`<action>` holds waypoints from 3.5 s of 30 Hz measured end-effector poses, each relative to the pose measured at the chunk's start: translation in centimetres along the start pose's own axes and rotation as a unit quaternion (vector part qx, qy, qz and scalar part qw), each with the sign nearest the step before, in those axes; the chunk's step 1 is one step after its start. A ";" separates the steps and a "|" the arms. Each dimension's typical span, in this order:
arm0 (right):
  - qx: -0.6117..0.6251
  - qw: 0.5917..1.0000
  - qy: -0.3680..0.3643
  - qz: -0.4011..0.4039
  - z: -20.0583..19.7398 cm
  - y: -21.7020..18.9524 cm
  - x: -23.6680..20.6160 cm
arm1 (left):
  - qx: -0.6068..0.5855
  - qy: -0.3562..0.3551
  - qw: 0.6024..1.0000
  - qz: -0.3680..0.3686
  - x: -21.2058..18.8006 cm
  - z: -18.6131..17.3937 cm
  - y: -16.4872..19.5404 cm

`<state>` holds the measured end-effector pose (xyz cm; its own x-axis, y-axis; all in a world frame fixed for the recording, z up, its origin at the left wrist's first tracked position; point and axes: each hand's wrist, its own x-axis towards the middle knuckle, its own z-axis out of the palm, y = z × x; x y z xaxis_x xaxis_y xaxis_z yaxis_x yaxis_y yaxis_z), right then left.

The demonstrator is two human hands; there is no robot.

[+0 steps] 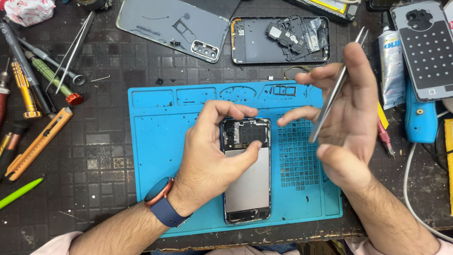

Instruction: The person holds a disassembled smartphone frame and uses tweezers to pry and remove old adhesive residue and debris from the frame edges, working around the perimeter of the phone on a blue repair mat.

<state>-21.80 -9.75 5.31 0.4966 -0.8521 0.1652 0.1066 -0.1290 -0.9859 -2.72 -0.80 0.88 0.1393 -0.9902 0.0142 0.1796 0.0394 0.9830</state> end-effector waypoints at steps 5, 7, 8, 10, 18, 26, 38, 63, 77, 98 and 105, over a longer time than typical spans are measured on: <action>-0.110 0.993 -0.014 -0.041 -0.2 1.5 0.1 | -0.007 0.033 0.999 0.035 0.4 -0.5 0.1; -0.156 0.986 -0.004 -0.061 -0.5 2.2 -0.1 | -0.024 0.045 0.997 0.057 0.7 -1.0 0.2; -0.163 0.984 0.003 -0.064 -0.6 2.5 -0.2 | -0.026 0.048 0.996 0.066 0.9 -1.2 0.1; -0.166 0.984 0.021 -0.067 -0.9 3.1 -0.3 | 0.008 0.049 0.995 0.082 1.1 -1.5 0.1; -0.165 0.981 0.023 -0.103 -1.2 4.3 0.4 | 0.103 0.055 0.990 0.078 1.3 -1.6 -0.1; -0.094 0.994 -0.054 0.000 -2.4 4.6 1.0 | 0.063 0.020 0.996 0.055 1.4 -1.8 0.0; -0.079 0.994 -0.067 0.044 -0.9 4.1 0.2 | 0.172 -0.009 0.984 0.038 1.4 -1.6 1.9; -0.116 0.987 -0.055 0.099 -0.6 3.9 0.9 | 0.198 -0.011 0.979 0.036 1.7 -1.6 1.6; -0.185 0.972 -0.063 0.132 -0.1 2.8 1.3 | 0.205 -0.006 0.978 0.045 1.5 -1.6 1.6; -0.208 0.952 -0.113 0.194 0.2 2.0 1.4 | 0.206 -0.007 0.977 0.051 1.5 -1.6 1.5; -0.188 0.963 -0.102 0.163 0.4 2.1 1.1 | 0.208 -0.011 0.976 0.057 1.6 -1.7 1.5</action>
<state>-20.70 -10.73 3.48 0.6137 -0.7659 -0.1918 -0.3851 -0.0783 -0.9195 -0.59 -2.10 2.12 0.1128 -0.9855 0.1268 -0.2484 0.0956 0.9639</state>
